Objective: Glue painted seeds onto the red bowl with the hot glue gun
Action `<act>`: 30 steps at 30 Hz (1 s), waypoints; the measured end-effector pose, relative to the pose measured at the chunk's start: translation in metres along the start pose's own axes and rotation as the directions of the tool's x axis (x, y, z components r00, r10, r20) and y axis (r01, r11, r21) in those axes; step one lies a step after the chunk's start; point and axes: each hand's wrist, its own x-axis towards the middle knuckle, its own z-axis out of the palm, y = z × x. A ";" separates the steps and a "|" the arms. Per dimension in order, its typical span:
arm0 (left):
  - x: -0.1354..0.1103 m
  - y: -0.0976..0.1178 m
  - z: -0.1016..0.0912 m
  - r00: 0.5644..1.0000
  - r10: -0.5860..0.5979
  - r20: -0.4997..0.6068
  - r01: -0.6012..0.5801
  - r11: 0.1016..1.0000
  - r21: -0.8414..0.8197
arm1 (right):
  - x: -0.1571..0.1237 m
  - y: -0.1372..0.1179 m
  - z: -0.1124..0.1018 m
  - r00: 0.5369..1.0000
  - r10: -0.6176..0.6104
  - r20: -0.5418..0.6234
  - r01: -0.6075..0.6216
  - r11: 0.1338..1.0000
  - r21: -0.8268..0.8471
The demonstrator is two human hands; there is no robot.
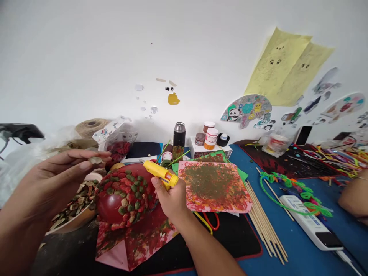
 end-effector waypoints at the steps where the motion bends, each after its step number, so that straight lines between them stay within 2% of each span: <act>1: 0.003 0.003 0.007 1.000 0.007 -0.004 -0.007 1.000 -0.001 | 0.001 0.000 0.000 1.000 0.001 -0.007 -0.001 1.000 0.007; 4: 0.010 0.003 0.020 0.999 0.019 -0.029 -0.018 1.000 0.015 | 0.002 -0.003 0.000 1.000 0.012 -0.020 -0.012 0.999 0.044; 9: 0.008 -0.003 0.023 0.998 -0.015 -0.060 0.021 0.995 0.102 | 0.000 -0.009 0.001 1.000 0.010 0.003 -0.010 0.993 0.120; 15: -0.002 0.004 0.029 0.994 -0.006 -0.106 0.026 0.983 0.181 | -0.003 -0.010 0.002 0.998 -0.047 0.035 0.044 0.996 0.077; 21: -0.010 0.009 0.041 0.994 -0.038 -0.101 0.069 0.943 0.326 | -0.002 -0.012 0.003 0.999 -0.036 0.031 0.034 0.997 0.072; 30: -0.012 0.000 0.037 0.995 -0.059 -0.083 0.092 0.865 0.493 | -0.001 -0.016 0.001 0.996 -0.032 0.089 0.027 0.998 0.057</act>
